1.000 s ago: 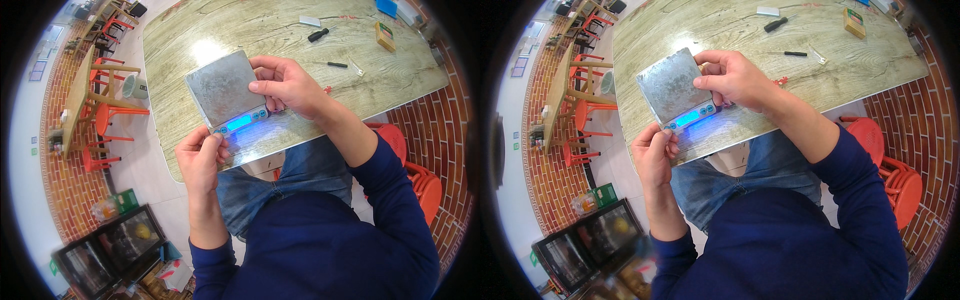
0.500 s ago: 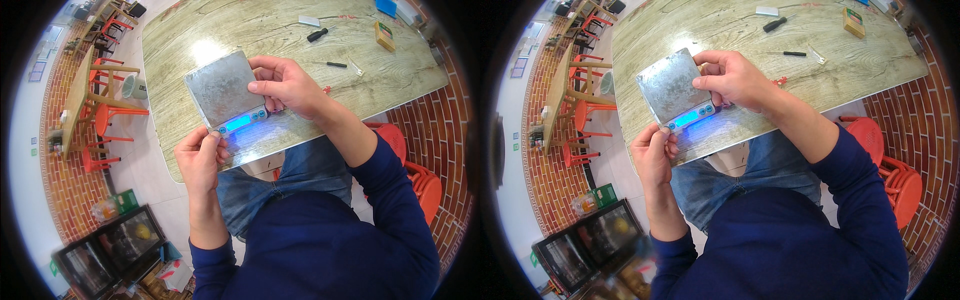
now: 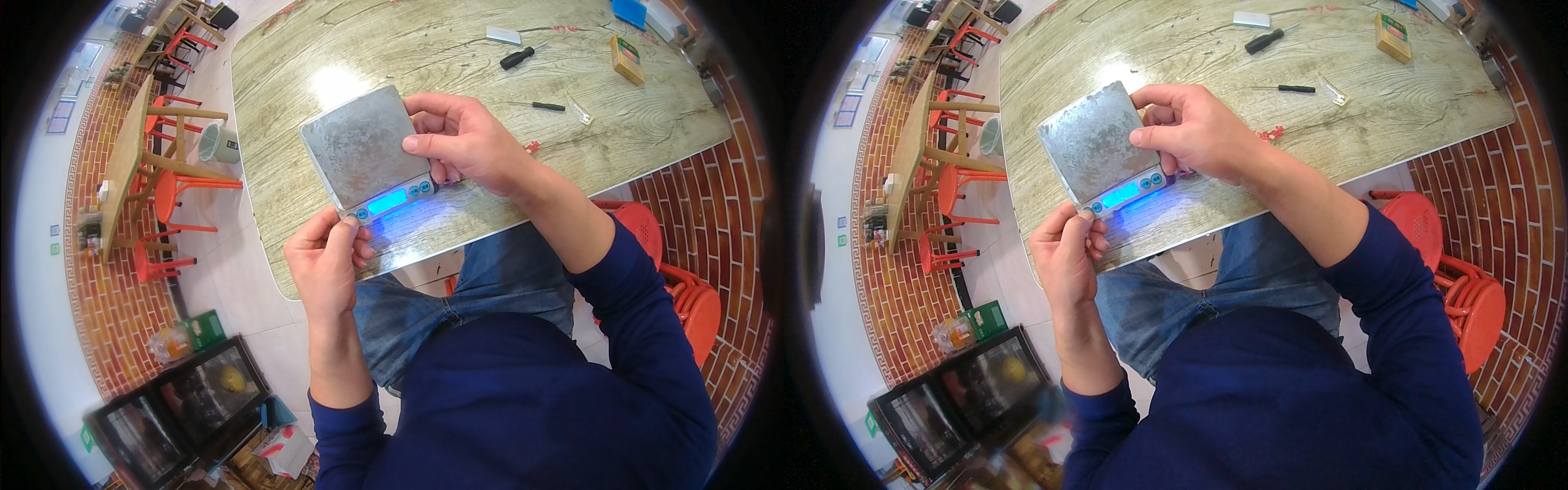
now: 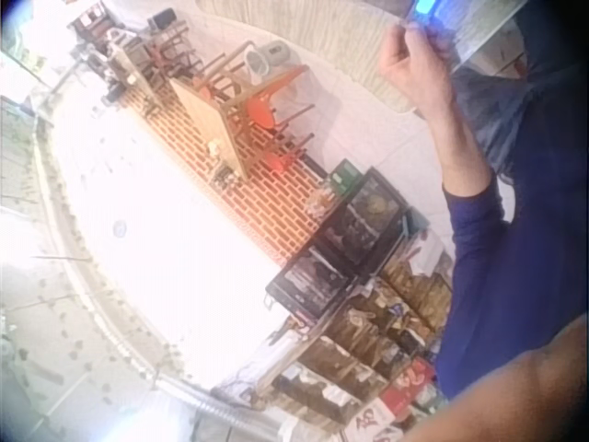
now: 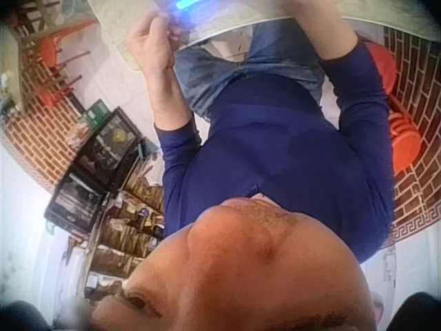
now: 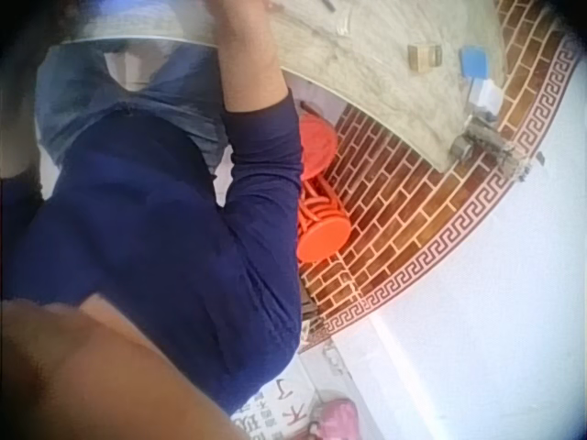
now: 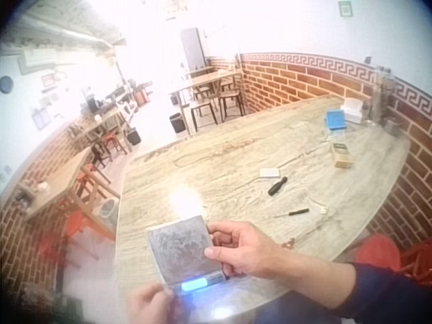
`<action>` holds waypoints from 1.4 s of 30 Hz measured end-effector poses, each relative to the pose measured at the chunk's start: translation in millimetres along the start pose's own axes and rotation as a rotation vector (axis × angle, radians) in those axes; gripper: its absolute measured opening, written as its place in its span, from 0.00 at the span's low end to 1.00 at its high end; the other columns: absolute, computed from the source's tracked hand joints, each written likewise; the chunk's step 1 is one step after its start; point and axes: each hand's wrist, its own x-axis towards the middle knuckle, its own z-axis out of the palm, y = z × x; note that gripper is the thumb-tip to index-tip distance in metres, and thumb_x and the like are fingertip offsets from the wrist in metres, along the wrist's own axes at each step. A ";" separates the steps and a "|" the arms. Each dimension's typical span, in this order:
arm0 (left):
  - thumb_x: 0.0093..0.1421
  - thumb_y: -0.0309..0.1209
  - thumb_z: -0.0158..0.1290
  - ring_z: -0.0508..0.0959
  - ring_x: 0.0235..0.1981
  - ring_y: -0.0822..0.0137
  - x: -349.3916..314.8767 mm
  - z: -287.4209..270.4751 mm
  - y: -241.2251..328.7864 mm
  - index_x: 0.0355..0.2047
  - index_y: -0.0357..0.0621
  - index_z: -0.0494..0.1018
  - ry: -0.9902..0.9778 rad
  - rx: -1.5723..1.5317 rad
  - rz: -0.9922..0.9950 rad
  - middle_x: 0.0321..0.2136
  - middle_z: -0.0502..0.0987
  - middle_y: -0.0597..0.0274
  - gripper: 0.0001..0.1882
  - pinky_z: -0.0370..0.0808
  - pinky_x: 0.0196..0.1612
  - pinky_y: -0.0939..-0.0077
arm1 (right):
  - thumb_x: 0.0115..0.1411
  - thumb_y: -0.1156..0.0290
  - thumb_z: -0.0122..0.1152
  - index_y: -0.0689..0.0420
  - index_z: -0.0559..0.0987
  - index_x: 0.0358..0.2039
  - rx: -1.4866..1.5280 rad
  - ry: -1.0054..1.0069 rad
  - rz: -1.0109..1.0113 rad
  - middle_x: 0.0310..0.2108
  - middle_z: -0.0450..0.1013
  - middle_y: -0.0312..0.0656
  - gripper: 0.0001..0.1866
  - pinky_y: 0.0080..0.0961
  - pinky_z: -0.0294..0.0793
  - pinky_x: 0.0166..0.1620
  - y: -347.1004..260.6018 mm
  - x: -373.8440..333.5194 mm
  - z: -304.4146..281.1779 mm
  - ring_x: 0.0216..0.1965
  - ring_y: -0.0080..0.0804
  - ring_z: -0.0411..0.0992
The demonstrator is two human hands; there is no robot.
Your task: The person assembles a small digital scale by inserting a battery, connecting internal wires, and securing the casing. They then power on the device and press buttons to test the display. The scale is placed on a table in a room with red stools and brick-patterned walls.
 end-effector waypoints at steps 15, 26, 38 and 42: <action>0.73 0.21 0.60 0.82 0.24 0.76 0.0 -4.0 -1.7 0.48 0.28 0.85 -0.049 -0.022 -0.001 0.30 0.86 0.58 0.08 0.75 0.27 0.83 | 0.73 0.73 0.68 0.63 0.83 0.62 0.017 0.019 0.004 0.34 0.82 0.35 0.19 0.19 0.72 0.27 -1.2 -0.9 1.3 0.24 0.18 0.75; 0.75 0.21 0.60 0.83 0.25 0.75 1.2 -7.6 -1.2 0.50 0.28 0.85 -0.106 -0.037 -0.014 0.31 0.86 0.59 0.09 0.78 0.29 0.82 | 0.73 0.73 0.68 0.63 0.82 0.62 -0.004 0.031 0.021 0.33 0.81 0.35 0.19 0.19 0.72 0.27 -3.4 -1.0 1.6 0.24 0.18 0.75; 0.75 0.22 0.59 0.82 0.25 0.76 -0.5 -6.2 -4.1 0.51 0.28 0.84 -0.089 -0.056 0.011 0.30 0.86 0.59 0.10 0.77 0.28 0.83 | 0.73 0.73 0.68 0.63 0.82 0.62 0.012 0.023 0.015 0.33 0.81 0.35 0.19 0.20 0.72 0.27 -2.5 -0.8 1.5 0.24 0.19 0.75; 0.75 0.22 0.60 0.82 0.25 0.76 -0.5 -7.4 -5.2 0.52 0.28 0.84 -0.072 -0.029 0.005 0.31 0.86 0.59 0.10 0.77 0.28 0.83 | 0.73 0.73 0.68 0.64 0.82 0.62 -0.002 0.018 0.005 0.33 0.81 0.35 0.20 0.19 0.72 0.27 -2.4 -0.8 1.5 0.24 0.19 0.75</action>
